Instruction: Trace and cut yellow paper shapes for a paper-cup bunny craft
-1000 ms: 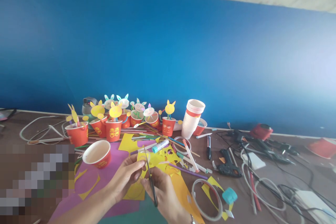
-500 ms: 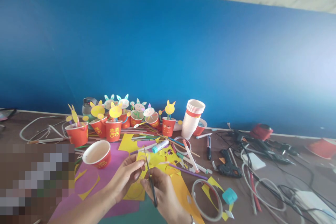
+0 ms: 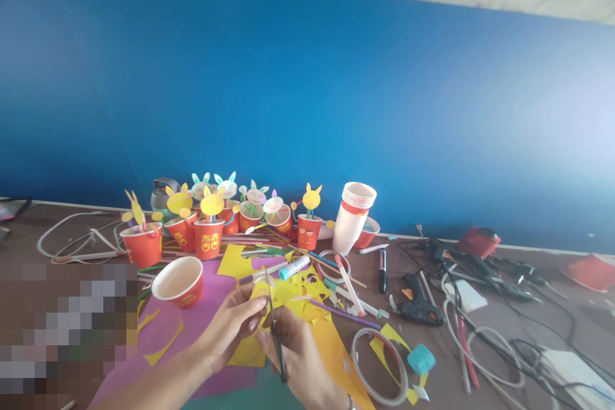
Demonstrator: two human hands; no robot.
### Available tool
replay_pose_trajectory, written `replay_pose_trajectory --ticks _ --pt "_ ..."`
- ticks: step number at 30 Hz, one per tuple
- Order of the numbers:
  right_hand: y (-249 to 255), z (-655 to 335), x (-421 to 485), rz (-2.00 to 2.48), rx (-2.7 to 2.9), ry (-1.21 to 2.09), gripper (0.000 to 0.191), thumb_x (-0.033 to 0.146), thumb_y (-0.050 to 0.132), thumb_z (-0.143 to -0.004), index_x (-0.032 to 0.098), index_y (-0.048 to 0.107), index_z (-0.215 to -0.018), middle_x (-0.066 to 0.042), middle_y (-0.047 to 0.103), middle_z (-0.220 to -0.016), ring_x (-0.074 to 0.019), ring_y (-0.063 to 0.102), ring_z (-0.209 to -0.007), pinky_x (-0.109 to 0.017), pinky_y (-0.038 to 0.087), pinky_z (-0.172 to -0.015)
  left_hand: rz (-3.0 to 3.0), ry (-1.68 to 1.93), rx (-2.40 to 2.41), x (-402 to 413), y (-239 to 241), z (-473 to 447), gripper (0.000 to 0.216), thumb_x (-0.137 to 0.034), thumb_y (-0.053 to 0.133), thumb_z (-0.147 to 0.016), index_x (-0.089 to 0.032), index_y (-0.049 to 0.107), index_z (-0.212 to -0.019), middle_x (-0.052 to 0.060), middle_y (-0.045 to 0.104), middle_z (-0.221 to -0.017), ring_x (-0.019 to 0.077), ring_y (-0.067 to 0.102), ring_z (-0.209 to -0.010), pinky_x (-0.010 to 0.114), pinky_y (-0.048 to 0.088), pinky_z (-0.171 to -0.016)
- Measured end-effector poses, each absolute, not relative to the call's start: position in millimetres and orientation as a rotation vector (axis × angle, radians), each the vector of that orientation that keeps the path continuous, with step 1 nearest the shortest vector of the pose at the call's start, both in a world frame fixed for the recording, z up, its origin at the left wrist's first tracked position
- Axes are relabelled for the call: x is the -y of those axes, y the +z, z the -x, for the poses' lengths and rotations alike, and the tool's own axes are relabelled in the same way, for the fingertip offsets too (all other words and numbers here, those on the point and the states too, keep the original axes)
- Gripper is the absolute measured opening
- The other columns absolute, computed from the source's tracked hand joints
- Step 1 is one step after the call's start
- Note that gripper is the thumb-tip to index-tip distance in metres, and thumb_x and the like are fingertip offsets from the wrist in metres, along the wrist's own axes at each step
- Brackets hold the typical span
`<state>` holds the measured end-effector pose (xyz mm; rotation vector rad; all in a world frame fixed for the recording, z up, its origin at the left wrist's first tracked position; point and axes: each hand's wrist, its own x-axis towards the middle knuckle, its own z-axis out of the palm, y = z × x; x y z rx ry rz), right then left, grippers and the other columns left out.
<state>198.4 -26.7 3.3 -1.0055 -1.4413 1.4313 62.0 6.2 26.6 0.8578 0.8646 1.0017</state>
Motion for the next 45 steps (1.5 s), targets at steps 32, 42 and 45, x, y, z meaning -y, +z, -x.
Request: replay_pose_trajectory --ticks 32,42,45 --pt "8.2 -199.1 25.3 1.055 1.429 1.403 0.032 0.048 0.066 -0.075 0.021 0.048 -0.071 0.008 0.034 -0.05 -0.0071 0.027 -0.042 -0.021 0.022 -0.04 -0.803 1.027 -0.905 -6.7 28.2 -60.7 0.022 -0.032 0.07 -0.066 -0.015 0.057 -0.064 -0.003 0.053 -0.055 0.0047 0.037 -0.043 0.018 0.022 -0.044" --pt "9.3 -198.1 25.9 0.991 1.432 1.399 0.032 0.049 0.064 -0.077 0.022 0.049 -0.069 0.007 0.036 -0.051 -0.0095 0.031 -0.046 -0.023 0.027 -0.044 -0.869 0.987 -0.87 -10.4 26.3 -59.9 0.023 -0.033 0.068 -0.065 -0.015 0.054 -0.064 -0.006 0.043 -0.047 0.0042 0.031 -0.041 0.019 0.016 -0.043" --pt "13.3 -197.9 26.1 1.013 1.443 1.391 0.033 0.05 0.065 -0.076 0.021 0.05 -0.068 0.007 0.034 -0.049 -0.0098 0.032 -0.046 -0.023 0.027 -0.045 -0.868 1.003 -0.888 -9.7 25.0 -59.7 0.021 -0.031 0.067 -0.067 -0.015 0.055 -0.064 -0.006 0.043 -0.047 0.0047 0.032 -0.041 0.02 0.017 -0.044"
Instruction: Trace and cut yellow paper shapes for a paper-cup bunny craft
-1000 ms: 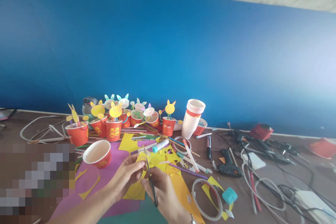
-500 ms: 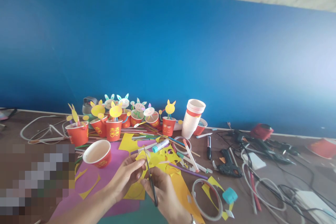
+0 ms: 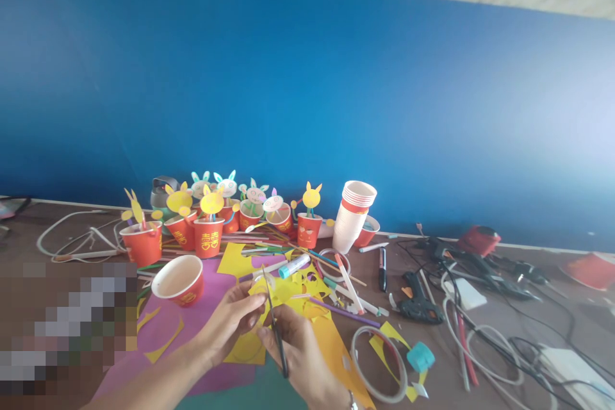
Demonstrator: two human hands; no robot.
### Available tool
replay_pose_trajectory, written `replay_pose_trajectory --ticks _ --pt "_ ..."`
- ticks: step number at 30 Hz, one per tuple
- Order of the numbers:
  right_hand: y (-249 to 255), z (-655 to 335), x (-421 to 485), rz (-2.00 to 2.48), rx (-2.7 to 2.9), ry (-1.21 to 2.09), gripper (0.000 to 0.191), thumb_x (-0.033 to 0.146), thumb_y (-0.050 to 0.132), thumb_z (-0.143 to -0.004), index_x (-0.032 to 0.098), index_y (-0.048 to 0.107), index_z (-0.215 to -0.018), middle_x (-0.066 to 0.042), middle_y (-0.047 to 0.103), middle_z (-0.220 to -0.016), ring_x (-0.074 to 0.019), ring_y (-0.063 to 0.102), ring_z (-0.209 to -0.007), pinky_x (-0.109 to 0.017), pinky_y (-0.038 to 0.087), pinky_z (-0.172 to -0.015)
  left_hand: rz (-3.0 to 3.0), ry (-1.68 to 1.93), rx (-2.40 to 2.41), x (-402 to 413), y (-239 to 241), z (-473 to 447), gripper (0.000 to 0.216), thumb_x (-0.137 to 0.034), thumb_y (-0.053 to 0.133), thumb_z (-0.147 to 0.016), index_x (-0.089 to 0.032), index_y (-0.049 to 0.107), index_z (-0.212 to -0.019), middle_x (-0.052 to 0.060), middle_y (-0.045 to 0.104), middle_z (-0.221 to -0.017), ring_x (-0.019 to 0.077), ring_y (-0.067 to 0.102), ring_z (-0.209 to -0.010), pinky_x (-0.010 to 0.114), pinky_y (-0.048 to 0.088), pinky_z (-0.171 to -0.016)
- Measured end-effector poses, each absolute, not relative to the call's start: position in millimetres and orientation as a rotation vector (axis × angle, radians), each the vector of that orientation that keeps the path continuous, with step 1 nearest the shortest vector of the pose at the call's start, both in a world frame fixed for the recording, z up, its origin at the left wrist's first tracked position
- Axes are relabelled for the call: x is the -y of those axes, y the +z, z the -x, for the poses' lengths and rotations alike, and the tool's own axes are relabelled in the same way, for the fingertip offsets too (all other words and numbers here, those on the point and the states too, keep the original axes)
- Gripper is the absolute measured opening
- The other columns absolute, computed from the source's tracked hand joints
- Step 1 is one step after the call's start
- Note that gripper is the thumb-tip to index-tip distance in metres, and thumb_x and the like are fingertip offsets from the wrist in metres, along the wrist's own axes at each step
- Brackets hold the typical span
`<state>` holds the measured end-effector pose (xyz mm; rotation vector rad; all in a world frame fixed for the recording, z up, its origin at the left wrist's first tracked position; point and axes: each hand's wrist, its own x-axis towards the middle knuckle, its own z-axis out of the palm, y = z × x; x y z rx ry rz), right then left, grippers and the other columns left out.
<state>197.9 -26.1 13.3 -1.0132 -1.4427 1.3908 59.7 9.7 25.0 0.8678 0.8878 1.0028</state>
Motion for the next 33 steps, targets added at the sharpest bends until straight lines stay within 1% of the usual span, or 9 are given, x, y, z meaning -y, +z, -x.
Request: replay_pose_trajectory --ticks 7,14,19,22,27,31,33 --pt "10.4 -200.0 24.1 1.037 1.458 1.372 0.032 0.046 0.067 -0.075 0.019 0.051 -0.069 0.007 0.036 -0.053 -0.0076 0.029 -0.047 -0.021 0.025 -0.044 -0.831 1.013 -0.9 -8.0 24.0 -58.5 0.019 -0.03 0.069 -0.066 -0.014 0.058 -0.069 -0.004 0.05 -0.054 0.0047 0.034 -0.043 0.019 0.019 -0.045" --pt "8.7 -200.5 24.8 1.043 1.446 1.403 0.031 0.044 0.069 -0.075 0.019 0.051 -0.07 0.009 0.034 -0.05 -0.006 0.027 -0.043 -0.02 0.021 -0.04 -0.814 1.026 -0.879 -10.6 21.5 -57.8 0.019 -0.03 0.07 -0.066 -0.014 0.059 -0.07 -0.004 0.05 -0.054 0.0044 0.034 -0.043 0.019 0.021 -0.045" --pt "10.4 -200.1 23.9 1.057 1.446 1.406 0.032 0.045 0.068 -0.075 0.019 0.05 -0.07 0.01 0.033 -0.047 -0.0051 0.026 -0.039 -0.019 0.02 -0.038 -0.816 1.031 -0.893 -10.1 20.1 -57.7 0.023 -0.033 0.069 -0.067 -0.014 0.056 -0.062 -0.005 0.047 -0.051 0.0044 0.032 -0.043 0.019 0.021 -0.045" --pt "9.9 -199.6 23.3 1.056 1.433 1.409 0.034 0.048 0.067 -0.075 0.019 0.049 -0.069 0.01 0.033 -0.046 -0.0047 0.026 -0.038 -0.019 0.02 -0.037 -0.82 1.02 -0.892 -10.7 17.3 -57.5 0.025 -0.035 0.069 -0.068 -0.014 0.057 -0.063 -0.005 0.047 -0.051 0.0045 0.033 -0.043 0.019 0.021 -0.045" --pt "5.5 -198.5 24.2 1.059 1.406 1.442 0.034 0.05 0.066 -0.074 0.02 0.049 -0.072 0.01 0.036 -0.046 -0.0049 0.029 -0.035 -0.018 0.023 -0.035 -0.848 1.003 -0.9 -12.0 15.8 -58.0 0.025 -0.036 0.069 -0.068 -0.015 0.056 -0.063 -0.004 0.049 -0.051 0.0043 0.033 -0.042 0.019 0.021 -0.044" --pt "4.3 -198.1 25.0 1.014 1.422 1.432 0.033 0.052 0.063 -0.076 0.021 0.051 -0.076 0.007 0.043 -0.053 -0.0071 0.036 -0.039 -0.019 0.029 -0.038 -0.897 0.977 -0.854 -10.9 20.3 -59.4 0.024 -0.035 0.068 -0.067 -0.014 0.057 -0.065 -0.004 0.047 -0.048 0.0049 0.034 -0.042 0.019 0.019 -0.044" --pt "6.5 -198.0 25.1 1.007 1.435 1.425 0.032 0.051 0.063 -0.076 0.022 0.05 -0.073 0.006 0.042 -0.054 -0.008 0.035 -0.041 -0.02 0.029 -0.039 -0.884 0.98 -0.843 -10.7 21.2 -59.6 0.023 -0.034 0.069 -0.066 -0.014 0.057 -0.066 -0.004 0.048 -0.049 0.0048 0.035 -0.043 0.019 0.02 -0.044"
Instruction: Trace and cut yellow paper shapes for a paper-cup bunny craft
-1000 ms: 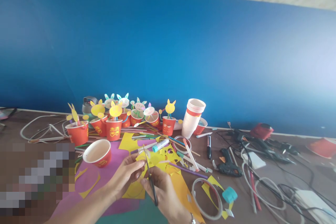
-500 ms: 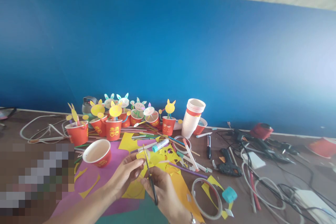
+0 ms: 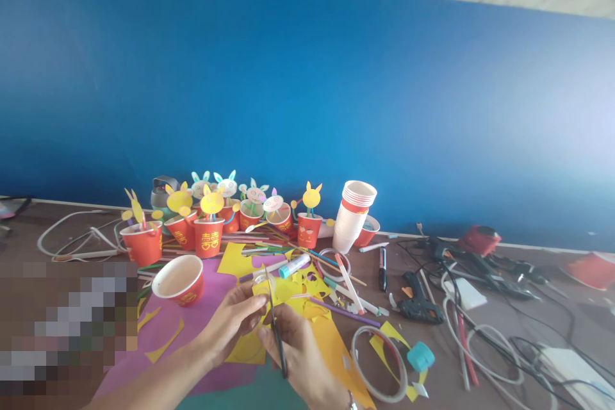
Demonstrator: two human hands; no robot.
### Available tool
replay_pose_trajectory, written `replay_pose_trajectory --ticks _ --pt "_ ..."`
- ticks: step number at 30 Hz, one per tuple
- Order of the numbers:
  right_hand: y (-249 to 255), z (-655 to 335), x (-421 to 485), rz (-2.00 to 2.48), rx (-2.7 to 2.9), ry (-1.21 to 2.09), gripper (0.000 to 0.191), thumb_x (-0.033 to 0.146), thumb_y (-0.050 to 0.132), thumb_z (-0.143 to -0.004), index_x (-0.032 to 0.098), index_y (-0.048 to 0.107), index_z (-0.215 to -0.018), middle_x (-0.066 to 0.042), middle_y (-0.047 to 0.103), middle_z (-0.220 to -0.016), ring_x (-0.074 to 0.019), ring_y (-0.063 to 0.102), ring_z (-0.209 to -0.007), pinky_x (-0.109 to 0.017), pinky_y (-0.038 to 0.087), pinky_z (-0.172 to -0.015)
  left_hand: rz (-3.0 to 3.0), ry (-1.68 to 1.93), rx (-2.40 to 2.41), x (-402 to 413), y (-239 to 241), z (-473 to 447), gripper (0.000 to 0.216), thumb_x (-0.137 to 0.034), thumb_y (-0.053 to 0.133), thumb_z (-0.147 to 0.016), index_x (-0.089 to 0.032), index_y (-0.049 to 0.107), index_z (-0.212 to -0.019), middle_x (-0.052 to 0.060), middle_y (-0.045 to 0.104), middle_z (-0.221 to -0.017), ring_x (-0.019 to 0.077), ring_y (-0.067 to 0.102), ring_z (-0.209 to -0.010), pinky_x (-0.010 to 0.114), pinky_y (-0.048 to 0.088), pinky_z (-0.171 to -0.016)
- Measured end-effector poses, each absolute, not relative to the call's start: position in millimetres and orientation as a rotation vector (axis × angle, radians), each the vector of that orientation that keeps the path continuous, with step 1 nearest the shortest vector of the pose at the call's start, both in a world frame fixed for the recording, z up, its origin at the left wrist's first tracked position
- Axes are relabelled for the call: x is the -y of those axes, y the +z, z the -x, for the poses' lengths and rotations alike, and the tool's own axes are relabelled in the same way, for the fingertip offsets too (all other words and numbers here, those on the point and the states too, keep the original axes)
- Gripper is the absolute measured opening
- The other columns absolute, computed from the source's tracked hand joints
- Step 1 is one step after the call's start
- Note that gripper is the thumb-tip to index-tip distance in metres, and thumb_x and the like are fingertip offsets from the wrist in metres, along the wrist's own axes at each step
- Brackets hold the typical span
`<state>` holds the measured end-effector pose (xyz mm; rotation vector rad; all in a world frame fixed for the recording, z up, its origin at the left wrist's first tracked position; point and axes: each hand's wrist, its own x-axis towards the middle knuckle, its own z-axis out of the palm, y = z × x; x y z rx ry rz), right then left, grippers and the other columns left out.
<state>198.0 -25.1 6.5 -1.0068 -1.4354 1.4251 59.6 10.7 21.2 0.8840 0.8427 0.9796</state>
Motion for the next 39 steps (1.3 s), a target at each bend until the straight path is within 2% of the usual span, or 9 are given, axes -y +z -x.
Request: replay_pose_trajectory --ticks 8,17,25,32,39 --pt "16.2 -198.4 24.3 1.038 1.442 1.378 0.032 0.049 0.065 -0.074 0.021 0.05 -0.067 0.006 0.036 -0.052 -0.0099 0.033 -0.048 -0.022 0.029 -0.046 -0.846 1.001 -0.878 -11.5 17.6 -57.6 0.021 -0.032 0.07 -0.065 -0.015 0.058 -0.068 -0.004 0.05 -0.055 0.0041 0.035 -0.043 0.018 0.021 -0.044" --pt "12.2 -199.7 23.5 1.06 1.433 1.405 0.031 0.045 0.067 -0.075 0.019 0.051 -0.07 0.007 0.036 -0.054 -0.0069 0.028 -0.046 -0.02 0.023 -0.042 -0.83 1.006 -0.892 -12.2 19.2 -57.4 0.023 -0.034 0.07 -0.065 -0.015 0.057 -0.065 -0.005 0.048 -0.052 0.0044 0.033 -0.042 0.019 0.021 -0.044" --pt "10.8 -198.9 23.7 1.086 1.441 1.409 0.036 0.052 0.065 -0.075 0.019 0.049 -0.07 0.009 0.033 -0.047 -0.0055 0.027 -0.039 -0.02 0.021 -0.037 -0.83 1.028 -0.9 -10.6 18.6 -59.0 0.026 -0.037 0.07 -0.067 -0.015 0.056 -0.061 -0.004 0.05 -0.052 0.0043 0.033 -0.042 0.019 0.019 -0.044" --pt "3.7 -198.8 24.7 1.033 1.443 1.445 0.033 0.053 0.062 -0.076 0.023 0.049 -0.076 0.006 0.042 -0.056 -0.0086 0.038 -0.043 -0.02 0.031 -0.041 -0.898 0.974 -0.814 -12.4 16.6 -59.1 0.026 -0.036 0.069 -0.067 -0.015 0.055 -0.063 -0.003 0.052 -0.05 0.0054 0.035 -0.043 0.02 0.019 -0.044" --pt "9.8 -198.5 24.8 1.029 1.414 1.454 0.034 0.052 0.063 -0.076 0.022 0.047 -0.072 0.007 0.036 -0.055 -0.008 0.029 -0.045 -0.021 0.024 -0.042 -0.876 0.986 -0.864 -11.0 16.8 -59.4 0.024 -0.035 0.069 -0.066 -0.014 0.057 -0.066 -0.004 0.049 -0.051 0.0054 0.035 -0.044 0.02 0.019 -0.045"
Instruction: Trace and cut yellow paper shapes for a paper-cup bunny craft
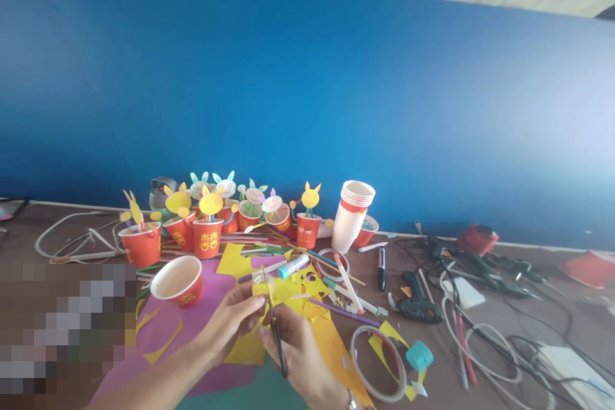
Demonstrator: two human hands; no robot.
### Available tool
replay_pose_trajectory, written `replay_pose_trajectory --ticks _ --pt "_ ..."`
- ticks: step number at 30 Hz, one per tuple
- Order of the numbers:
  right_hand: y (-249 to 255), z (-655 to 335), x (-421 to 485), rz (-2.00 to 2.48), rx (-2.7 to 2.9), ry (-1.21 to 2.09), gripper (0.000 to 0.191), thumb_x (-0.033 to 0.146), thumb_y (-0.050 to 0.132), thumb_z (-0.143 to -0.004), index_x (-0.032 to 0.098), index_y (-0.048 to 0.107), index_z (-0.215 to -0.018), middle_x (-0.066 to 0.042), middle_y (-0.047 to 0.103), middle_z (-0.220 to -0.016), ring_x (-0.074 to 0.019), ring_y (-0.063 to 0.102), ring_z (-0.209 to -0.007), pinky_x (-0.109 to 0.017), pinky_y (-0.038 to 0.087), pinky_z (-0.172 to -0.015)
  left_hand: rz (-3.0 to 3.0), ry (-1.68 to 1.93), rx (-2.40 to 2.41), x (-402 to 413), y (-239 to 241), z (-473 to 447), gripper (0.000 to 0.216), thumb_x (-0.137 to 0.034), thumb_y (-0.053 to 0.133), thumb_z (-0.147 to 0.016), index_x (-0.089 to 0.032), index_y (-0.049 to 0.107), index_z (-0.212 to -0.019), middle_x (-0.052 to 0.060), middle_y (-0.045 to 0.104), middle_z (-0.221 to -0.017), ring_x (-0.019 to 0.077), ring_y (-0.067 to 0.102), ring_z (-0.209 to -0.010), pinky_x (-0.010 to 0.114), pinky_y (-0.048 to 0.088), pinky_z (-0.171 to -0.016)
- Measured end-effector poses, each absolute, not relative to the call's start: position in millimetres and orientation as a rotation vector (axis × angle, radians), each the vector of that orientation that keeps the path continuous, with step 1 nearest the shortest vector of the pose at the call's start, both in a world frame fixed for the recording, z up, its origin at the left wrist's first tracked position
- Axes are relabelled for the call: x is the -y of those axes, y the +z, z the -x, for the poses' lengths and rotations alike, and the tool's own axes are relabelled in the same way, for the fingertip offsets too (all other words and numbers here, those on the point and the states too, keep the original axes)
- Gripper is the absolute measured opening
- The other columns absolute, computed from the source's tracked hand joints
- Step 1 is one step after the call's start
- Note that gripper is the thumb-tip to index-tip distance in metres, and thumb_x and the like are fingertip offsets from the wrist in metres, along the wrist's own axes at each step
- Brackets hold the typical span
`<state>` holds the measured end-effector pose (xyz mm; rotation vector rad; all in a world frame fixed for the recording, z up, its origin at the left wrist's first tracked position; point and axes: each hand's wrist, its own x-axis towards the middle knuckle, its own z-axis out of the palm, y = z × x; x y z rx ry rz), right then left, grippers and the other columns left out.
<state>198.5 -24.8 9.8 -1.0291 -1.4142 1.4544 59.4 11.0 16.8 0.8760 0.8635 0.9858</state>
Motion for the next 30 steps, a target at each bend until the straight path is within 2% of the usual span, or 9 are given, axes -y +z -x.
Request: replay_pose_trajectory --ticks 4,13,21,30 --pt "7.8 -199.2 24.1 1.038 1.427 1.455 0.035 0.053 0.063 -0.075 0.022 0.049 -0.074 0.007 0.035 -0.054 -0.0079 0.026 -0.044 -0.021 0.022 -0.042 -0.872 1.005 -0.864 -10.2 16.1 -60.0 0.023 -0.034 0.069 -0.067 -0.014 0.058 -0.069 -0.004 0.048 -0.053 0.0057 0.035 -0.044 0.02 0.019 -0.045" --pt "8.7 -197.1 23.4 1.026 1.404 1.464 0.039 0.058 0.061 -0.074 0.023 0.046 -0.069 0.009 0.033 -0.048 -0.0077 0.026 -0.039 -0.022 0.021 -0.039 -0.878 1.03 -0.912 -9.0 15.9 -61.0 0.025 -0.035 0.068 -0.068 -0.015 0.054 -0.06 -0.004 0.048 -0.05 0.005 0.031 -0.041 0.02 0.02 -0.045" --pt "6.9 -195.9 23.3 1.065 1.409 1.457 0.038 0.057 0.062 -0.073 0.023 0.045 -0.069 0.008 0.04 -0.051 -0.0074 0.034 -0.038 -0.02 0.028 -0.038 -0.89 0.989 -0.877 -12.9 11.1 -59.1 0.025 -0.033 0.068 -0.068 -0.016 0.052 -0.061 -0.006 0.044 -0.048 0.0062 0.036 -0.044 0.02 0.021 -0.046" --pt "7.3 -195.7 24.4 1.022 1.387 1.448 0.033 0.053 0.065 -0.072 0.024 0.049 -0.074 0.005 0.045 -0.06 -0.0107 0.041 -0.048 -0.022 0.036 -0.045 -0.905 1.004 -0.814 -11.5 9.5 -60.5 0.024 -0.03 0.067 -0.071 -0.017 0.051 -0.058 -0.005 0.044 -0.045 0.0094 0.045 -0.049 0.021 0.028 -0.05"
